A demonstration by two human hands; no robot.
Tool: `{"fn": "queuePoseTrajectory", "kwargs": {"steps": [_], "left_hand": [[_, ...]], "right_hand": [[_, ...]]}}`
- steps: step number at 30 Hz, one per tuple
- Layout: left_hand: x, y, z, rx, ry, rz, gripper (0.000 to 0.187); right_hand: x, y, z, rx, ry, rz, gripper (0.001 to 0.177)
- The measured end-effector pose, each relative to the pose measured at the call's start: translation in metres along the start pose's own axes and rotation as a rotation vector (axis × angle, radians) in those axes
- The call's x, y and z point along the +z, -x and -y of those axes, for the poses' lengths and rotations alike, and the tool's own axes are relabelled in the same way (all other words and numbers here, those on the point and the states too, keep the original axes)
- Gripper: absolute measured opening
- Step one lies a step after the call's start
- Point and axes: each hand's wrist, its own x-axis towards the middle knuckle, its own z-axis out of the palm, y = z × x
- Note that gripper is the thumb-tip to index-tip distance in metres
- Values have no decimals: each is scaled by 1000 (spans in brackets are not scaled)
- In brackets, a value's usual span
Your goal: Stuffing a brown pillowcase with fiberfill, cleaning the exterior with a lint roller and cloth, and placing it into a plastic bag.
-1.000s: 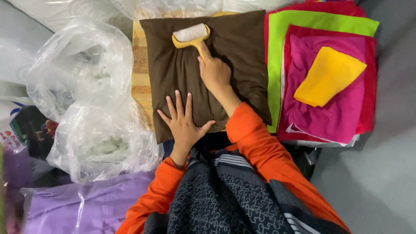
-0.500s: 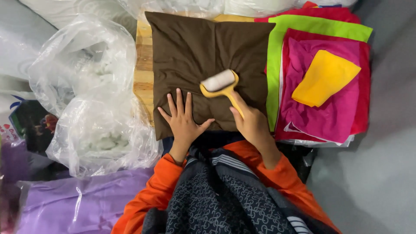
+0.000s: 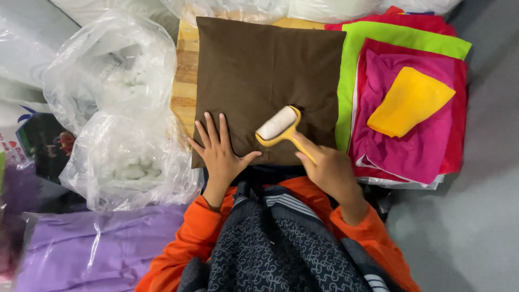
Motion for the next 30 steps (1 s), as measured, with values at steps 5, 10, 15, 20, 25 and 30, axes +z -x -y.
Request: {"fn": "queuePoseTrajectory", "kwargs": {"steps": [5,10,15,20,25,30], "left_hand": [[14,-3,3,-27,-23,8,135],[18,-5,7,-29,1,21,135],[21,0,9,-47,-137,-11,131],[19,-4,13,-53,-32,-1,135],[12,-2,11,-16,112,-21,135],[34,8,40,-35,382,-101,89]], "right_hand": [[61,-103,38,47,41,-39,52],[94,-201,68,84,40,-30,53],[111,-255,70,70,-56,-23,54],[60,-161,66,58,-81,-8,54],[19,-28,25,71,-68,84,58],[-25,49,-27,101,-197,144,56]]}}
